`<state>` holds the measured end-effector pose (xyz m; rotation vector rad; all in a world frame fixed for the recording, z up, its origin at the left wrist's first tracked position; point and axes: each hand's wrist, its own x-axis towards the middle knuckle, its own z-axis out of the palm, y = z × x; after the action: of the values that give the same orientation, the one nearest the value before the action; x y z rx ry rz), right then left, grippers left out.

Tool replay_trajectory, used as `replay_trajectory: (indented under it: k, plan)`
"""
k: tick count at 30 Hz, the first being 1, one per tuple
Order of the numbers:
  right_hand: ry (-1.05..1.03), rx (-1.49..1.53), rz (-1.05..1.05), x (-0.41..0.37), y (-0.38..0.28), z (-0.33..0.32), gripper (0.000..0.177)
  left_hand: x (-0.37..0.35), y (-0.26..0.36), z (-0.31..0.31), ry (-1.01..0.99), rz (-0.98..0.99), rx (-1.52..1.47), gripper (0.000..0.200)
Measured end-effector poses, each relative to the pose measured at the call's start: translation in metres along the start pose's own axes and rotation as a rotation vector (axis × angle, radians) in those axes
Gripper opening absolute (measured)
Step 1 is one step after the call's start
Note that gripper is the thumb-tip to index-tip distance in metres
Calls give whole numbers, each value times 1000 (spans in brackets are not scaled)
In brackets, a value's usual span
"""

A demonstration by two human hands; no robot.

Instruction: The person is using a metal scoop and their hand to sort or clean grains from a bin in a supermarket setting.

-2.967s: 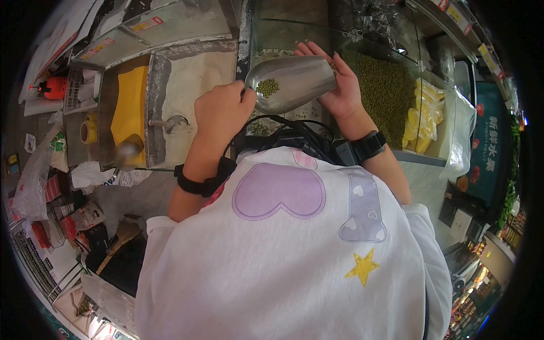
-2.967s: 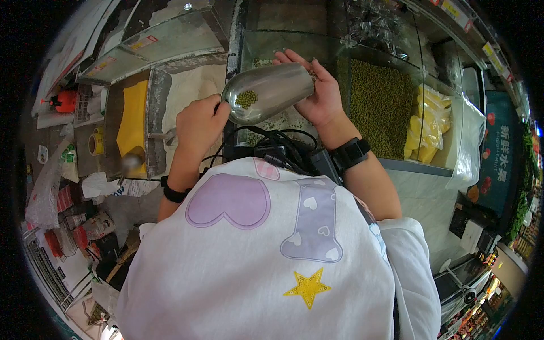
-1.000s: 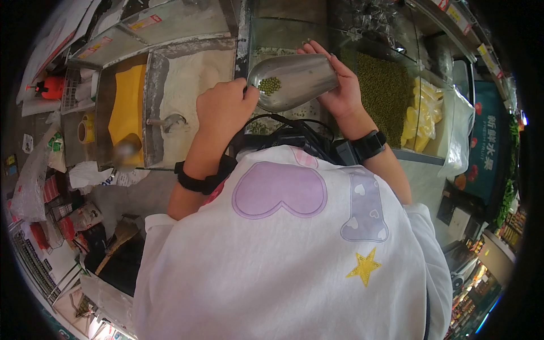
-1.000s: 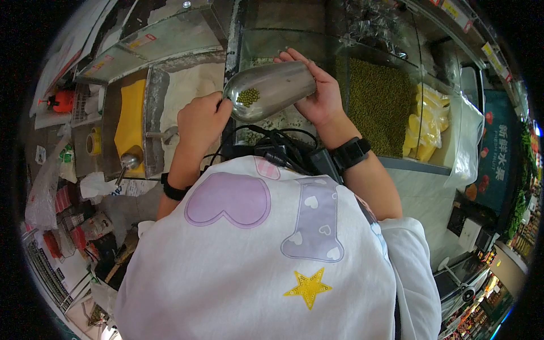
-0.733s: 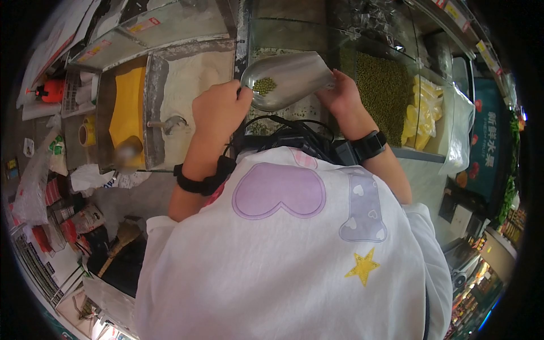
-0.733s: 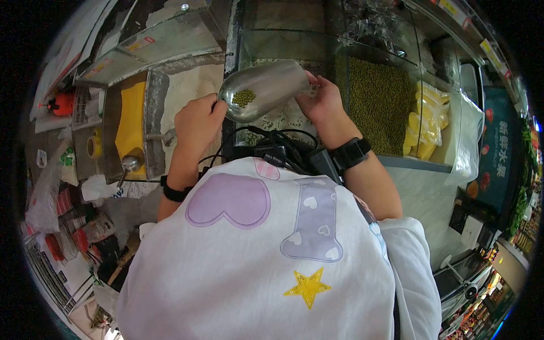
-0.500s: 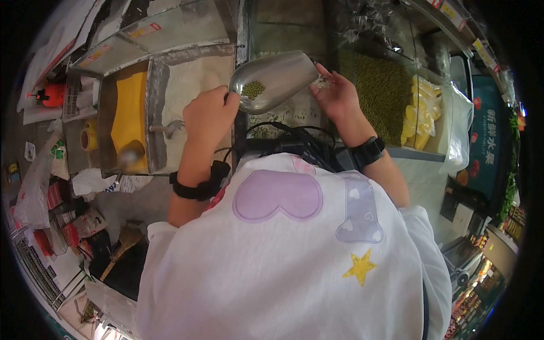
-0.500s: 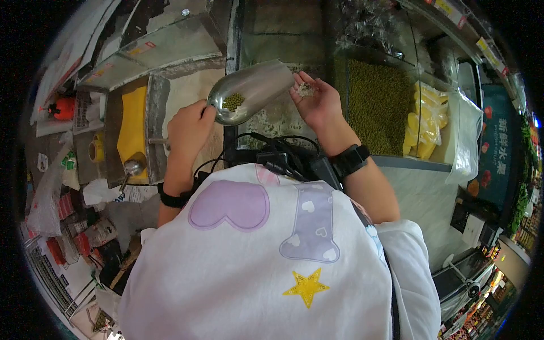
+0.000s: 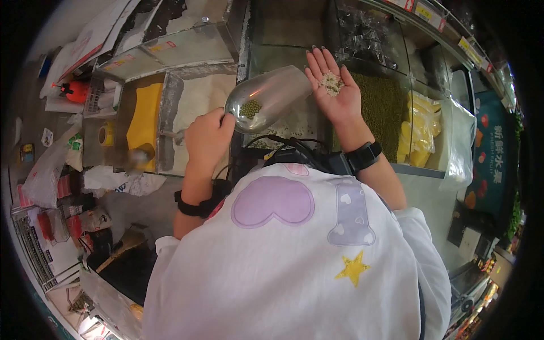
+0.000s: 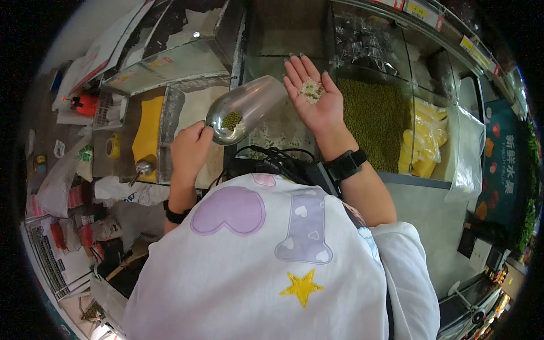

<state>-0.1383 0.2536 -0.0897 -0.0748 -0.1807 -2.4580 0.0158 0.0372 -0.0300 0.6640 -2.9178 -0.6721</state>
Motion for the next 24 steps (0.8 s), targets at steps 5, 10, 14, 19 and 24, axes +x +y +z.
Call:
replay_trajectory:
  k: [5, 10, 14, 19, 24]
  plan:
    - [-64, 50, 38, -1, 1, 8, 50, -15, 22, -6, 43, 17, 51, 29]
    - [-43, 87, 52, -4, 5, 12, 50, -24, 32, -12, 43, 31, 65, 27]
    - [-47, 76, 74, -2, 4, -3, 49, -28, 32, -12, 69, 59, 102, 28]
    - [215, -231, -36, -5, 20, 19, 50, -27, 30, -11, 89, 121, 132, 30]
    - [111, -169, 50, -1, 25, 16, 48, -22, 21, -15, 89, 117, 160, 29]
